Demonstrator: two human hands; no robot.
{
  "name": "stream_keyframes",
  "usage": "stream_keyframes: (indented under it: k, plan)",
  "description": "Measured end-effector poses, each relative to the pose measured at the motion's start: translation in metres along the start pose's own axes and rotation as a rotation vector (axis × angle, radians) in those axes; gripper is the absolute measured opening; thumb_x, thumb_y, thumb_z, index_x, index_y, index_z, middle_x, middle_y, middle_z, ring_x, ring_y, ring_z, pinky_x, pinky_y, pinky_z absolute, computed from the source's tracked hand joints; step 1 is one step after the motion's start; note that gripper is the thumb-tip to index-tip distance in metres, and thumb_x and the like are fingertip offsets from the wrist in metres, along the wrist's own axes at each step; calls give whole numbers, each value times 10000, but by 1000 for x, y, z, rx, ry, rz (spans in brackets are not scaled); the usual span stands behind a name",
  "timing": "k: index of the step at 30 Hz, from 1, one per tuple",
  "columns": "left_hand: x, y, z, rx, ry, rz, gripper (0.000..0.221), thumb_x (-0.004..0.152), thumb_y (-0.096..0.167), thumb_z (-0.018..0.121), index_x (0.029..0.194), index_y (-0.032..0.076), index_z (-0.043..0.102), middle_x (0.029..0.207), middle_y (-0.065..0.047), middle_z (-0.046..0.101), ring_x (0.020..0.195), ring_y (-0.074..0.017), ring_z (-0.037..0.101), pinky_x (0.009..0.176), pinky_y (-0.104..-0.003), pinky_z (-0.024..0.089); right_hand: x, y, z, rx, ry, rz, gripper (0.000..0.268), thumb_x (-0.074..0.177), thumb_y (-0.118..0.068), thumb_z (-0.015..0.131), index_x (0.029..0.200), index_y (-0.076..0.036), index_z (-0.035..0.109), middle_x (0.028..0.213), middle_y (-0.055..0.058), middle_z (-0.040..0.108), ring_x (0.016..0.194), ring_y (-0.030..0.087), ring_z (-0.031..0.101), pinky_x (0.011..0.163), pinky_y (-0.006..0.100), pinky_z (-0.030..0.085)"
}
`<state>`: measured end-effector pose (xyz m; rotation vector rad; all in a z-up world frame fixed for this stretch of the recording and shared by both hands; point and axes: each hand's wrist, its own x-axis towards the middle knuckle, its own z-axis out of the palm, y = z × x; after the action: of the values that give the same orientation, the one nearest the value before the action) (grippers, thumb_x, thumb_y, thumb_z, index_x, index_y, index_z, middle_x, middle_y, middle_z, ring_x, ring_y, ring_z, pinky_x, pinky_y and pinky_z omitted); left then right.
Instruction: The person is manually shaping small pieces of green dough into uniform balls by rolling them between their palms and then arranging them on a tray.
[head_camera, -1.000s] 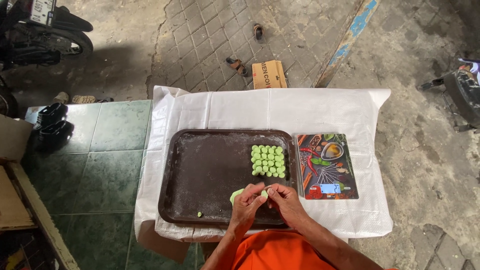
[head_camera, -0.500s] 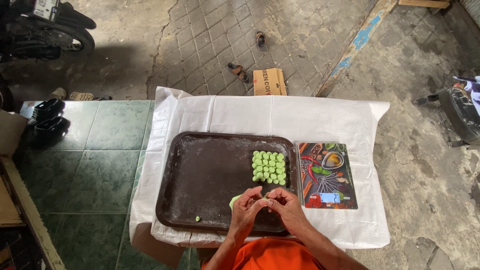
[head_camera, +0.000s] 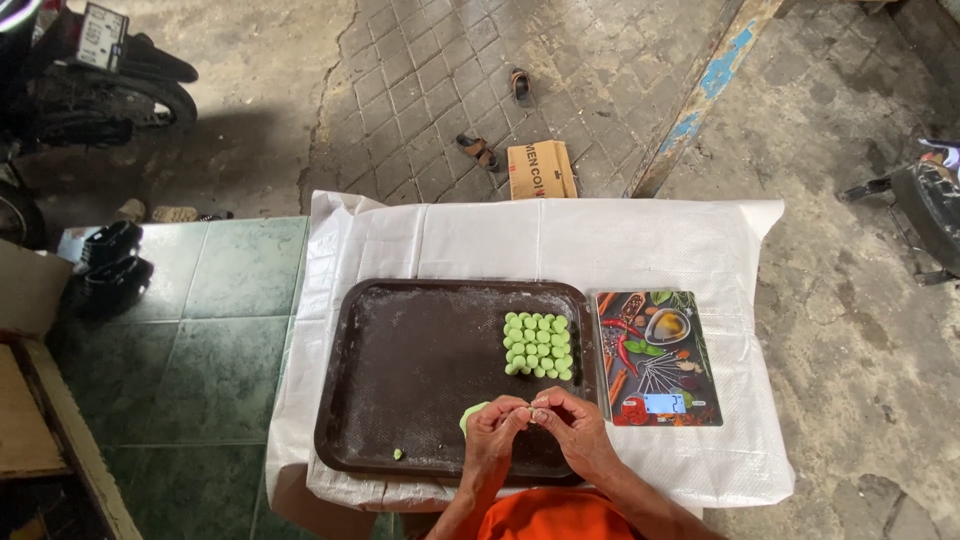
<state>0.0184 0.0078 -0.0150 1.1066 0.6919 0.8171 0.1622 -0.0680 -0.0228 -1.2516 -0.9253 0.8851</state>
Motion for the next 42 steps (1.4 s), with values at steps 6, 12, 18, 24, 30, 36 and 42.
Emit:
stream_keyframes:
  k: [6,12,18,24,30,36,42]
  plan:
    - [-4,0,12,210,-20,-39,406,971,387,626,1074,50,828,908,-74,750,777,-149,636,674,-277,538,-1,4,-6,139,89,59,213,892,-196,775,939,0,706,883,109,704,767,227,702,710,343,657]
    - [2,-1,19,146,-106,-77,337,939,282,726,1143,33,825,1022,-57,740,909,-153,671,773,-295,560,-2,16,-15,51,106,34,158,927,-180,741,884,-29,753,824,59,702,774,161,646,725,271,570]
    - [5,-5,18,275,-173,-152,286,1033,281,605,957,71,784,769,27,521,674,-90,425,601,-278,351,-1,6,-18,-101,-3,-159,299,1006,-294,623,1079,-49,777,976,102,641,923,185,649,805,308,554]
    - [-2,26,37,86,-68,-344,492,936,367,659,1202,-37,751,932,-121,786,804,-170,713,774,-309,620,1,27,-25,13,74,-56,167,895,-208,786,834,-60,741,989,99,603,851,176,615,726,303,540]
    - [1,11,25,-146,-24,-377,369,944,221,695,1191,-44,768,994,-147,795,817,-178,709,789,-298,618,5,-4,-20,-394,37,-328,218,966,-196,675,1091,-75,806,1029,82,695,944,197,675,789,307,584]
    - [-5,8,29,142,-187,-119,250,927,68,678,1139,5,795,1132,-135,817,1030,-207,750,926,-329,625,14,-1,-19,-236,82,-285,326,1050,-169,455,1268,-61,672,1129,109,669,729,105,583,710,292,656]
    - [3,60,55,174,-280,-341,644,1050,335,209,1602,7,152,1697,-211,44,1584,-357,169,1234,-505,330,25,-31,20,-588,14,-129,737,879,26,319,1602,-25,185,1720,199,98,1609,382,37,1290,592,23]
